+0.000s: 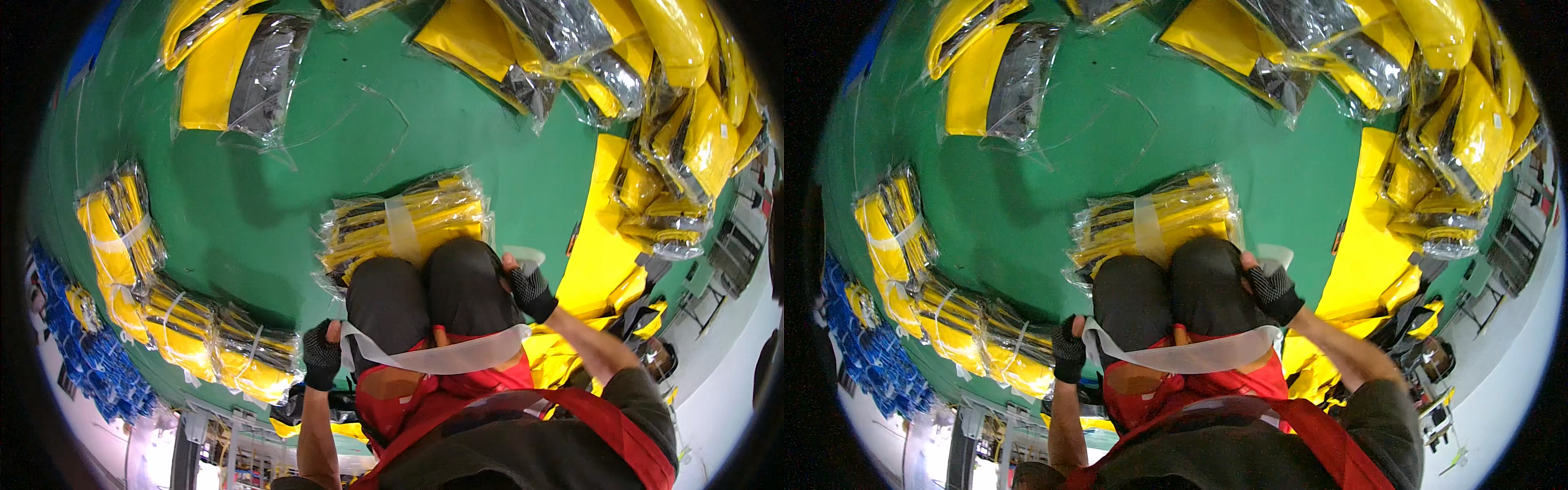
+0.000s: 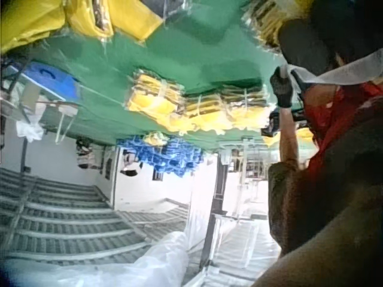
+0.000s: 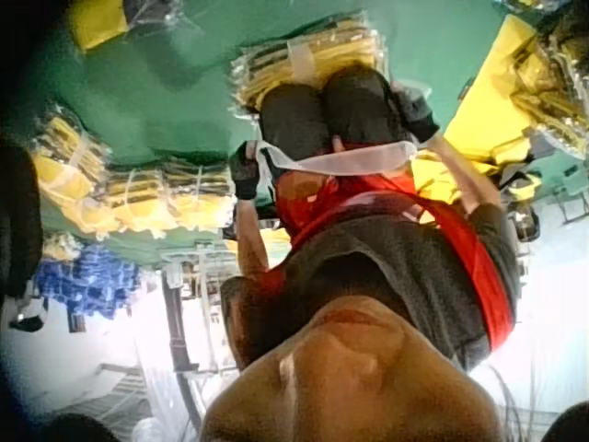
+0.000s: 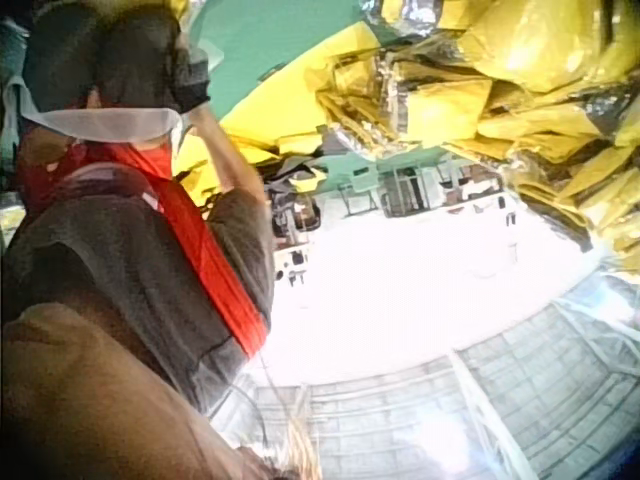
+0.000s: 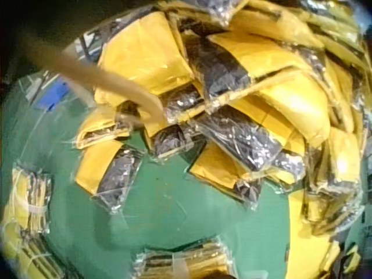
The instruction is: The person sits on the floor and gathers yellow plastic-wrapped packages into a stack. They then use a white strap to tie the stack together, securing it with a knot.
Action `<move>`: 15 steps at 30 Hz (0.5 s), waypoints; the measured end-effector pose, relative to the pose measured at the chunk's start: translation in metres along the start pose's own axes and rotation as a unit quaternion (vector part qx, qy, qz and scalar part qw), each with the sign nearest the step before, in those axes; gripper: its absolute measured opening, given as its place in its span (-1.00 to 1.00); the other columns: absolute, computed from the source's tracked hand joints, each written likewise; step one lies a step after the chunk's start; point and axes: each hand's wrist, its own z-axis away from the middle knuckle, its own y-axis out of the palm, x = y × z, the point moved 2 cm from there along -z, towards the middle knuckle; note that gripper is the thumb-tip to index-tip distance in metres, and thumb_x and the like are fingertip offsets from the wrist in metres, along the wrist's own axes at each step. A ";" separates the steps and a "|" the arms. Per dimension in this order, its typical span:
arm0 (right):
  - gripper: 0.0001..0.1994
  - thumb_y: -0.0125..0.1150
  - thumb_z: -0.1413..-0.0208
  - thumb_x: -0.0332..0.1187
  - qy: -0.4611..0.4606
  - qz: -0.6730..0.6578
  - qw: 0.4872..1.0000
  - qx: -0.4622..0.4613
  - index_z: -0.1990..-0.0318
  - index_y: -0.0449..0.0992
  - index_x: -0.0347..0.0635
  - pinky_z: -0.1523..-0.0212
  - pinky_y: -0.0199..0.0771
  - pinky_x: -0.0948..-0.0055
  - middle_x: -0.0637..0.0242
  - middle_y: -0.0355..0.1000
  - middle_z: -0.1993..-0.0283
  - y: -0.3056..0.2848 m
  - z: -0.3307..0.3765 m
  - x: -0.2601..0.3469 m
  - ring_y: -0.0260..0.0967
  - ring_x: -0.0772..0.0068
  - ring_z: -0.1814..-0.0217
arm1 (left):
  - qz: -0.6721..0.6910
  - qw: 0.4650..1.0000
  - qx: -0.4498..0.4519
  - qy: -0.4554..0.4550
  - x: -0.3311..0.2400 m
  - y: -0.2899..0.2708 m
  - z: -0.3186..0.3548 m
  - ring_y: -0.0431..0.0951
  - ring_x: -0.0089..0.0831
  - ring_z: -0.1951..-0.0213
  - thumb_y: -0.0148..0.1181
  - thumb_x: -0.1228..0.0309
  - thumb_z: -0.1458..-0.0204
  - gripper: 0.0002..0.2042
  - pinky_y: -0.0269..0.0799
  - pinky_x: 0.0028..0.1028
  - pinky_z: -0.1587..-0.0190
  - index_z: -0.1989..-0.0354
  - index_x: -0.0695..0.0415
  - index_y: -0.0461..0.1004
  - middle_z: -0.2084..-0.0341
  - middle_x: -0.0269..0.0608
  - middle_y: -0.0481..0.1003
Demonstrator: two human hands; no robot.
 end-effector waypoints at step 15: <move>-0.74 0.13 0.07 -0.13 -0.195 0.247 0.839 0.444 0.43 0.55 -0.15 0.36 0.35 0.35 0.28 0.49 0.46 0.170 -0.113 0.164 0.41 0.37 0.38 | -0.006 0.964 0.154 0.215 -0.064 0.051 -0.129 0.43 -0.37 0.19 0.21 0.24 0.08 -0.64 0.33 -0.38 0.14 0.17 0.21 0.39 0.27 -0.18 0.45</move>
